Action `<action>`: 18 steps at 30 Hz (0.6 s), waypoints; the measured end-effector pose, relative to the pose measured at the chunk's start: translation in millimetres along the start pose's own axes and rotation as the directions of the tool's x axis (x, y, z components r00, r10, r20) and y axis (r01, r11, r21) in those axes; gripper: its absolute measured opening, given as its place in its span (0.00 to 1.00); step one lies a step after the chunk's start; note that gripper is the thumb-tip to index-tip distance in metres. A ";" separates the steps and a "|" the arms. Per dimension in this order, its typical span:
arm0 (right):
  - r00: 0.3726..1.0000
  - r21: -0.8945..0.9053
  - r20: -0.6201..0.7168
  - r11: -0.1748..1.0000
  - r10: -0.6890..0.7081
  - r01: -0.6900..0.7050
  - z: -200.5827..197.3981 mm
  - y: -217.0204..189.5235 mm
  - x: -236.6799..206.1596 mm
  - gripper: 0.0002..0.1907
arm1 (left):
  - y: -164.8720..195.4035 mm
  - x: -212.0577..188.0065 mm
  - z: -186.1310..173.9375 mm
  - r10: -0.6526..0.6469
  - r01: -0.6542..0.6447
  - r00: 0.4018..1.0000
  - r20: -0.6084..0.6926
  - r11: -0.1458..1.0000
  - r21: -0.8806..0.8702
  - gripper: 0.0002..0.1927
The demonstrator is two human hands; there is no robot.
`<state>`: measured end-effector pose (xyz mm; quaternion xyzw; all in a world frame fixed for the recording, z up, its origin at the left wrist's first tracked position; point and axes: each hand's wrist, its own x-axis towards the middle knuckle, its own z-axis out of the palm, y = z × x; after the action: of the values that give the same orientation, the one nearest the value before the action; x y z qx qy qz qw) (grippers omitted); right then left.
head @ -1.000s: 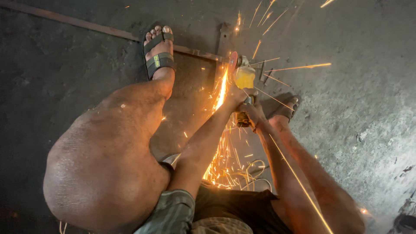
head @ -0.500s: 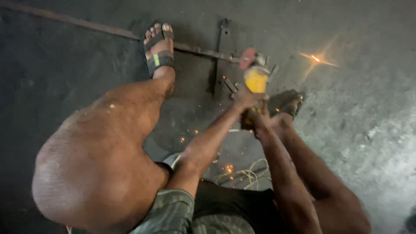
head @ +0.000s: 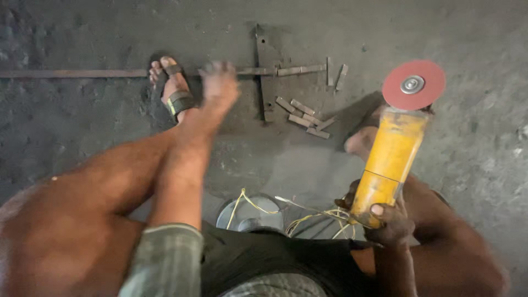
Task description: The person uses an angle grinder to cut a long metal bar into multiple short segments. They repeatedly position the bar, cut it, and set the cut pieces aside on the floor.
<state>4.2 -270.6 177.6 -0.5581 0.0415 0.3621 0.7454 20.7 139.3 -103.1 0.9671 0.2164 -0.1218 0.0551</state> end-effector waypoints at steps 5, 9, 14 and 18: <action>0.994 0.080 -0.052 0.993 0.097 -0.092 -10.6 10.4 7.6 0.34 | -55.2 7.9 20.7 0.118 -0.118 0.993 0.014 0.993 -0.028 0.25; 0.984 0.081 -0.120 0.989 0.133 -0.124 -14.4 13.0 8.5 0.36 | -54.9 25.5 16.7 0.327 -0.322 0.941 0.091 0.945 -0.061 0.18; 0.980 0.148 -0.125 0.980 0.154 -0.135 -22.5 15.1 17.2 0.35 | 17.5 46.1 15.2 0.392 -0.384 0.919 0.034 0.912 -0.148 0.22; 0.977 0.158 -0.133 0.977 0.168 -0.147 -23.1 14.6 18.5 0.35 | 78.5 64.8 27.9 0.355 -0.383 0.921 -0.161 0.901 -0.204 0.10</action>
<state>17.1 -279.8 148.7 -0.5216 0.1666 0.3744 0.7484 105.5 90.5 -142.7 0.9830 0.0449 -0.0246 0.1762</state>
